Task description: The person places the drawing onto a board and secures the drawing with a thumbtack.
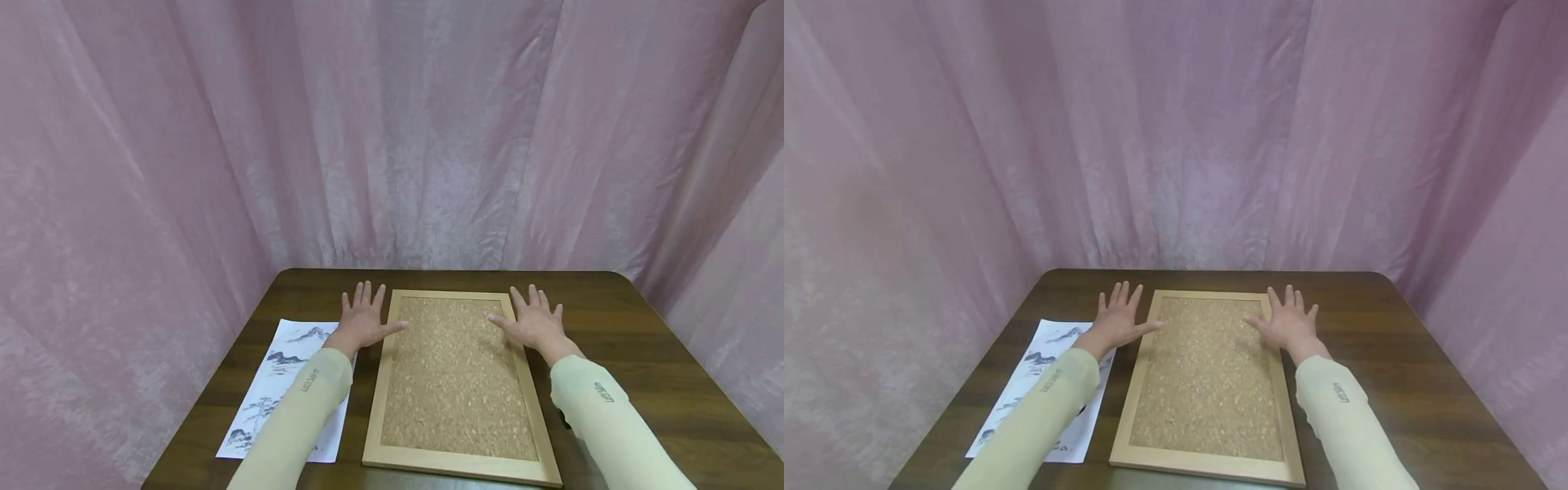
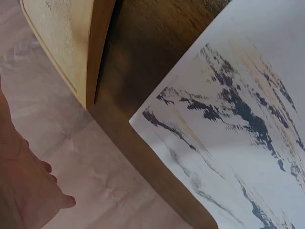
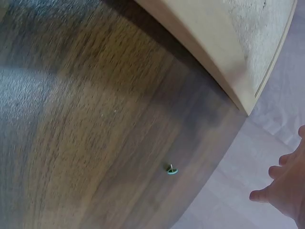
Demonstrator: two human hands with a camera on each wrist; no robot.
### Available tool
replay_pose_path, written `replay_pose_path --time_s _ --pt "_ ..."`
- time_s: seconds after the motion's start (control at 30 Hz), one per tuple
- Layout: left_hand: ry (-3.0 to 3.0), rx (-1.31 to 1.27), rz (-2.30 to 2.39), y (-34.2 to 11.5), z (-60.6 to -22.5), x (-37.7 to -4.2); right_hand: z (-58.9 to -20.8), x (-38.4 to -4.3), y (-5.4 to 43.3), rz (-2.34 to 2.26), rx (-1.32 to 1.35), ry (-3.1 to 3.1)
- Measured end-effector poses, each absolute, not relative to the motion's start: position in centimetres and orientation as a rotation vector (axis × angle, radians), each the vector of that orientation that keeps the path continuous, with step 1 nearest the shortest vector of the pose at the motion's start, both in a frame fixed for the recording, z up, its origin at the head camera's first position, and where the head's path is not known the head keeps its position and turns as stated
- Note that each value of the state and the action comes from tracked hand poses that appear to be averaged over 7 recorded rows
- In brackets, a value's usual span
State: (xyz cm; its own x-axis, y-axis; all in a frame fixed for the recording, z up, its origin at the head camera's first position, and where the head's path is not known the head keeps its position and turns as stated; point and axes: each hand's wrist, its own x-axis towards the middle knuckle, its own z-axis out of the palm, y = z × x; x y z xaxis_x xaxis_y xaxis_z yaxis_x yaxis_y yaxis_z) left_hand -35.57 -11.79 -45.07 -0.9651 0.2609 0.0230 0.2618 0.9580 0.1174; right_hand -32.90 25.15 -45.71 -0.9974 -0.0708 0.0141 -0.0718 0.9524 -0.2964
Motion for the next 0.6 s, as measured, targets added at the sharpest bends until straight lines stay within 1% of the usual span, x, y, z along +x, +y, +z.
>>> replay_pose_path --time_s 0.6 --pt "-3.057 -0.375 -0.371 -14.1 -44.6 -36.0 -45.7 -32.6 26.7 0.565 0.1 -3.07"
